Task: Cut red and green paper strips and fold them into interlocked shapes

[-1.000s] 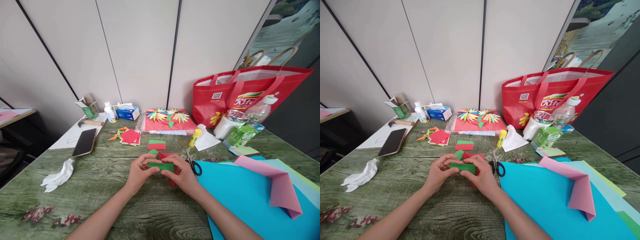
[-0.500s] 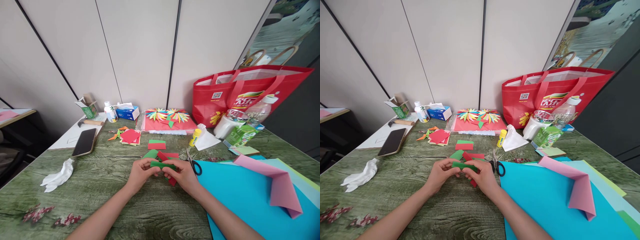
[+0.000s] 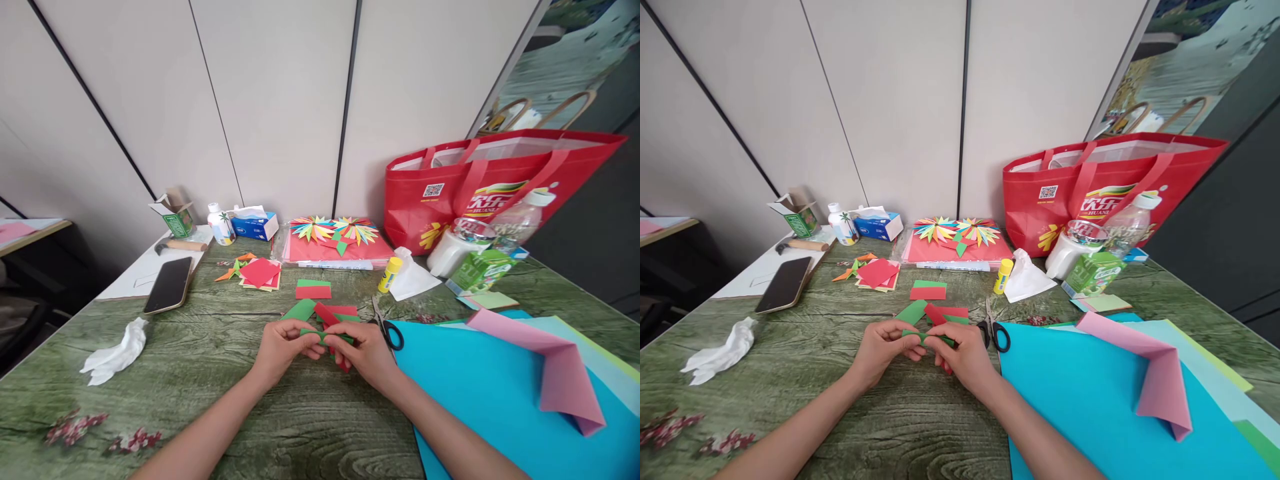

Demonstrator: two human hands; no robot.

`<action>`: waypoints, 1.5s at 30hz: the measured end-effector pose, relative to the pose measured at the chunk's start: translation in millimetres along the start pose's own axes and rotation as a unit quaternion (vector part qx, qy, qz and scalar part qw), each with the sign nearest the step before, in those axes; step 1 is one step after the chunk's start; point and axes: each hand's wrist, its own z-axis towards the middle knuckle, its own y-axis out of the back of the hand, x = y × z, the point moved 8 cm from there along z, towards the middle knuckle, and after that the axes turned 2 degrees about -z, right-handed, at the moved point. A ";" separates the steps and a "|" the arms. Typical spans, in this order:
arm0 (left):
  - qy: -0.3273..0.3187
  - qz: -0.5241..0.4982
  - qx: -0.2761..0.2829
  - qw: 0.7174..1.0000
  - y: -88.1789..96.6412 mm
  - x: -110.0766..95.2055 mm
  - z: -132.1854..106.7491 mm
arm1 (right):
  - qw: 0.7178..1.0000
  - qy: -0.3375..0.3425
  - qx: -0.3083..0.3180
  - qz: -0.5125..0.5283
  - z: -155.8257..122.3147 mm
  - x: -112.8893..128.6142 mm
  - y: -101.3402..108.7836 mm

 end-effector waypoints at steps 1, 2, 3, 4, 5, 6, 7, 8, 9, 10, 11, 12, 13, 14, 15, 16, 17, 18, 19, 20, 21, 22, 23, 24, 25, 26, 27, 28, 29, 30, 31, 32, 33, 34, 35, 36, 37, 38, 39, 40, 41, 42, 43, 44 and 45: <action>0.000 -0.002 -0.001 1.000 0.1 -0.1 -0.2 | 1.000 -0.001 0.001 -0.002 0.0 -0.4 -0.2; 0.000 -0.004 -0.003 1.000 0.1 -0.2 -0.3 | 1.000 -0.003 0.002 -0.004 0.1 -0.8 -0.3; 0.000 -0.005 -0.004 1.000 0.1 -0.4 -0.5 | 1.000 -0.005 0.002 -0.006 0.1 -1.2 -0.4; 0.000 -0.005 -0.004 1.000 0.0 -0.5 -0.7 | 1.000 -0.006 0.002 -0.006 0.2 -1.6 -0.5; -0.001 -0.004 -0.004 1.000 -0.3 -0.7 -0.9 | 1.000 -0.006 0.002 -0.006 0.3 -1.9 -0.6; -0.002 -0.003 -0.003 1.000 -0.6 -0.8 -1.1 | 1.000 -0.005 0.003 -0.005 0.3 -2.1 -0.8; -0.003 -0.003 -0.003 1.000 -0.7 -0.8 -1.2 | 1.000 -0.004 0.003 -0.005 0.4 -2.2 -1.0; -0.004 -0.003 -0.003 1.000 -0.8 -0.8 -1.3 | 1.000 -0.004 0.004 -0.005 0.3 -2.4 -1.3; -0.004 -0.004 -0.004 1.000 -0.7 -0.5 -1.3 | 1.000 -0.003 0.005 -0.005 0.3 -2.5 -1.5; -0.004 -0.004 -0.006 1.000 -0.3 -0.2 -1.3 | 1.000 -0.002 0.004 -0.007 0.2 -2.5 -1.5; -0.003 -0.003 -0.009 1.000 0.1 0.1 -1.2 | 1.000 -0.001 0.003 -0.009 0.1 -2.3 -1.3; -0.003 -0.003 -0.012 1.000 0.6 0.2 -1.1 | 1.000 -0.001 0.002 -0.010 0.0 -1.9 -0.9; -0.003 -0.003 -0.014 1.000 0.9 0.2 -1.0 | 1.000 -0.001 0.000 -0.010 0.0 -1.6 -0.5; -0.005 -0.003 -0.017 1.000 1.3 -0.2 -1.0 | 1.000 -0.001 -0.001 -0.009 0.0 -0.9 -0.1; -0.008 -0.003 -0.020 1.000 1.6 -0.9 -1.0 | 1.000 0.001 0.000 -0.010 0.0 0.2 0.0; -0.011 -0.004 -0.023 1.000 1.7 -1.7 -1.1 | 1.000 0.004 0.001 -0.011 0.1 1.4 0.2; -0.013 -0.004 -0.025 1.000 1.7 -2.5 -1.3 | 1.000 0.006 0.002 -0.013 0.2 2.4 0.2; -0.014 -0.003 -0.026 1.000 1.5 -3.2 -1.5 | 1.000 0.005 0.001 -0.015 0.3 2.8 0.4; -0.013 -0.003 -0.026 1.000 1.0 -3.6 -1.7 | 1.000 -0.001 0.000 -0.013 0.3 2.4 0.4; -0.012 -0.004 -0.024 1.000 0.3 -3.9 -2.0 | 1.000 -0.013 -0.003 -0.007 0.2 0.9 0.4; -0.009 -0.005 -0.022 1.000 -0.5 -3.9 -2.3 | 1.000 -0.029 -0.005 0.003 -0.1 -1.4 0.1; -0.007 -0.006 -0.019 1.000 -1.2 -3.8 -2.6 | 0.999 -0.045 -0.006 0.015 -0.5 -3.9 -0.5; -0.005 -0.008 -0.017 1.000 -1.7 -3.7 -2.8 | 0.998 -0.059 -0.005 0.027 -0.9 -5.9 -1.5; -0.003 -0.010 -0.016 1.000 -1.9 -3.5 -3.0 | 0.997 -0.070 -0.004 0.037 -1.3 -7.4 -2.4; -0.002 -0.011 -0.015 1.000 -2.0 -3.4 -3.2 | 0.996 -0.077 -0.004 0.045 -1.7 -8.5 -3.1; -0.002 -0.012 -0.016 1.000 -1.8 -3.2 -3.3 | 0.995 -0.082 -0.003 0.051 -2.0 -9.2 -3.6; -0.002 -0.012 -0.016 1.000 -1.6 -3.0 -3.4 | 0.995 -0.086 -0.003 0.055 -2.2 -9.7 -3.9; -0.002 -0.012 -0.016 1.000 -1.5 -2.7 -3.5 | 0.994 -0.089 -0.004 0.058 -2.4 -10.2 -4.0; -0.002 -0.013 -0.015 1.000 -1.4 -2.4 -3.5 | 0.994 -0.091 -0.005 0.060 -2.5 -10.5 -3.9; -0.002 -0.013 -0.014 1.000 -1.3 -2.2 -3.4 | 0.994 -0.094 -0.005 0.061 -2.5 -10.9 -3.8; -0.003 -0.012 -0.014 1.000 -1.3 -1.9 -3.4 | 0.993 -0.096 -0.006 0.061 -2.6 -11.3 -3.8; -0.003 -0.012 -0.012 1.000 -1.4 -1.7 -3.4 | 0.993 -0.099 -0.006 0.061 -2.6 -11.6 -3.7; -0.003 -0.012 -0.011 1.000 -1.5 -1.6 -3.4 | 0.993 -0.102 -0.007 0.062 -2.7 -11.9 -3.6; -0.003 -0.012 -0.010 1.000 -1.6 -1.5 -3.5 | 0.993 -0.105 -0.006 0.062 -2.7 -12.2 -3.7; -0.003 -0.011 -0.010 1.000 -1.7 -1.6 -3.6 | 0.992 -0.107 -0.006 0.062 -2.7 -12.5 -3.7; -0.003 -0.011 -0.010 1.000 -1.9 -1.6 -3.7 | 0.992 -0.109 -0.006 0.062 -2.7 -12.9 -3.8; -0.003 -0.011 -0.009 1.000 -2.1 -1.6 -3.9 | 0.992 -0.110 -0.006 0.062 -2.7 -13.3 -3.8; -0.003 -0.011 -0.009 1.000 -2.2 -1.7 -4.0 | 0.992 -0.110 -0.005 0.061 -2.8 -13.9 -4.1; -0.004 -0.013 -0.008 1.000 -2.3 -1.7 -4.1 | 0.992 -0.111 -0.004 0.061 -2.8 -14.5 -4.4; -0.004 -0.016 -0.008 1.000 -2.4 -1.7 -4.2 | 0.992 -0.111 -0.004 0.061 -2.8 -15.1 -4.7; -0.005 -0.019 -0.008 1.000 -2.4 -1.7 -4.2 | 0.992 -0.111 -0.003 0.061 -2.9 -15.7 -4.9; -0.006 -0.022 -0.009 1.000 -2.3 -1.6 -4.1 | 0.992 -0.110 -0.002 0.061 -3.0 -16.1 -5.1; -0.007 -0.025 -0.010 1.000 -2.1 -1.5 -3.9 | 0.992 -0.109 -0.003 0.061 -3.0 -16.3 -5.2; -0.007 -0.027 -0.012 1.000 -1.9 -1.2 -3.7 | 0.992 -0.109 -0.003 0.060 -3.1 -16.2 -5.2; -0.007 -0.028 -0.013 0.999 -1.7 -0.8 -3.5 | 0.992 -0.108 -0.003 0.059 -3.1 -16.0 -5.2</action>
